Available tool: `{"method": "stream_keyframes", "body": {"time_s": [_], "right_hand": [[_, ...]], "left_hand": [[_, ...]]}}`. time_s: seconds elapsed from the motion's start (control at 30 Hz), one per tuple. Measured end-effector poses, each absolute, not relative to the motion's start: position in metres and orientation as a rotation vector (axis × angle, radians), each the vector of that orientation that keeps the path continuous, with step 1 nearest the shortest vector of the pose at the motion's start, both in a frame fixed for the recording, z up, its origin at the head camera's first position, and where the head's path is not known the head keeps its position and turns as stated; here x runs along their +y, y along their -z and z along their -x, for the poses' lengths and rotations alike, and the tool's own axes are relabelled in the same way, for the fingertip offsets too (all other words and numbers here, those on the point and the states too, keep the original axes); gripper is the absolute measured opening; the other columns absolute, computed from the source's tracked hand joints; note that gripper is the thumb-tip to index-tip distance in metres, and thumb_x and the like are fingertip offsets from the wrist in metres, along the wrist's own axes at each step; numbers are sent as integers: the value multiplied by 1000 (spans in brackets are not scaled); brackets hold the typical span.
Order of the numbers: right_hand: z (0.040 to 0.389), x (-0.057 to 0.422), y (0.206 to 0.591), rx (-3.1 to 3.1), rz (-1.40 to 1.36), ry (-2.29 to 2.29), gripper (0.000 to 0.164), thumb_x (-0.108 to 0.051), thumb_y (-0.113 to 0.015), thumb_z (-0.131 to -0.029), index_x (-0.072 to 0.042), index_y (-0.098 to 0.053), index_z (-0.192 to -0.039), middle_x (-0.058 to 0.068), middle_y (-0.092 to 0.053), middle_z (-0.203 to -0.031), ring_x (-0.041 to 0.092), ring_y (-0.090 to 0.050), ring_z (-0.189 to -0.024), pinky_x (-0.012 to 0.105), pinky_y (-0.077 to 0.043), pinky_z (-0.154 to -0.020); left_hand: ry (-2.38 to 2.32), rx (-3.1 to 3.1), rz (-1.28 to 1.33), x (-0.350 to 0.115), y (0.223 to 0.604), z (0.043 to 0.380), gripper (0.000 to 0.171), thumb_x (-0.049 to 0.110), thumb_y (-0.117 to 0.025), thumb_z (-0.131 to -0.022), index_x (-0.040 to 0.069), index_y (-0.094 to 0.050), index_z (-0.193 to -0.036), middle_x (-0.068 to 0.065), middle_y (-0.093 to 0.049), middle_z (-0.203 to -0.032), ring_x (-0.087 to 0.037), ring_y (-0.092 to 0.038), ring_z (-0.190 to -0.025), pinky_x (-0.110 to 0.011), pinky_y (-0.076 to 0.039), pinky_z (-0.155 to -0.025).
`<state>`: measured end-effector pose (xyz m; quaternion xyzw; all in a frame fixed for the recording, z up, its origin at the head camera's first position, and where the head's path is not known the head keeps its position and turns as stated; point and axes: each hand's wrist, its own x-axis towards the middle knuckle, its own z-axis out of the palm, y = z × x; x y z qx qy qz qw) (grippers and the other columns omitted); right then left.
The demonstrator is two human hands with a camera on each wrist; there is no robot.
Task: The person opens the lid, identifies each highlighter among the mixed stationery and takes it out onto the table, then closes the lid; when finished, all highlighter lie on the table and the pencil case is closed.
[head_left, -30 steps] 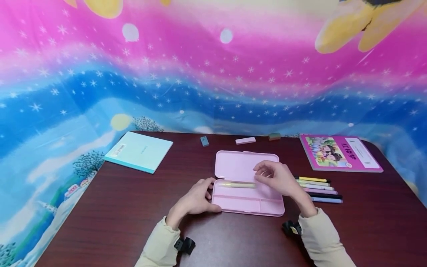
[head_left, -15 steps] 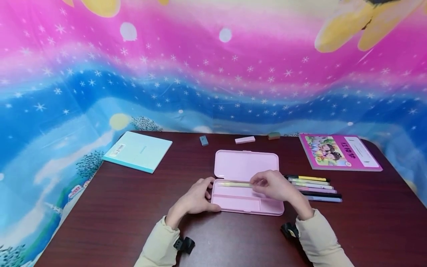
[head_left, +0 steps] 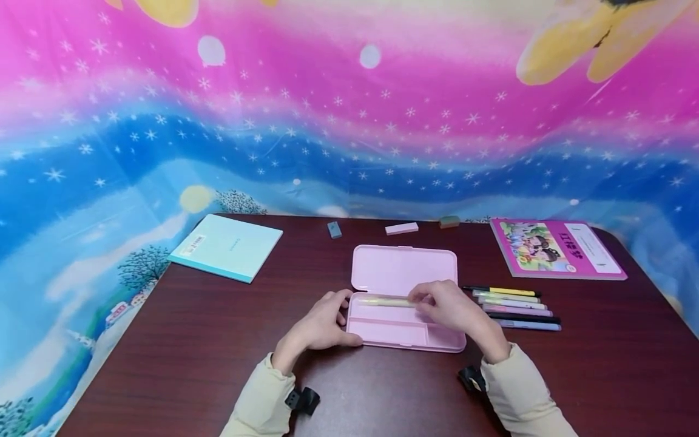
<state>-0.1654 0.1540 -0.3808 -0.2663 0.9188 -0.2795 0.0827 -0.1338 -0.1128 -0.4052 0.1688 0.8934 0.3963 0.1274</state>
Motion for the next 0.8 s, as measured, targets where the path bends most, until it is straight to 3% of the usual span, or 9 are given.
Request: {"method": "stream_keyframes", "body": {"time_s": [0.27, 0.4, 0.57, 0.8], "right_hand": [[164, 152, 386, 2781, 641, 743, 14, -5, -73, -80, -7, -71, -94, -3, -62, -74, 13, -49, -67, 31, -44, -65], [162, 152, 385, 2799, 566, 687, 10, -6, -76, -79, -10, -71, -86, -4, -56, -67, 13, -46, -63, 30, -40, -61], [161, 153, 385, 2819, 554, 616, 10, -9, -79, -77, -12, -70, -78, -4, -54, -65, 13, -47, -64, 30, -41, -62], [162, 153, 383, 2812, 580, 632, 7, -9, -75, -80, -13, -69, -80, -4, -54, -67, 13, -46, -64, 29, -40, -60]], "left_hand": [[-1150, 2603, -491, -112, 406, 133, 73, 21, -87, -67, 2, -48, -126, -10, -49, -107, -16, -52, -82, -28, -43, -72], [-1137, 2615, -489, -112, 406, 133, 73, 22, -87, -67, 2, -48, -126, -10, -50, -106, -15, -52, -82, -28, -43, -72], [-1132, 2622, -492, -112, 407, 133, 72, 22, -87, -67, 2, -48, -125, -9, -50, -105, -15, -52, -81, -28, -43, -72], [-1137, 2622, -503, -112, 409, 134, 71, 21, -87, -67, 2, -49, -124, -9, -50, -105, -14, -52, -81, -28, -43, -71]]}}
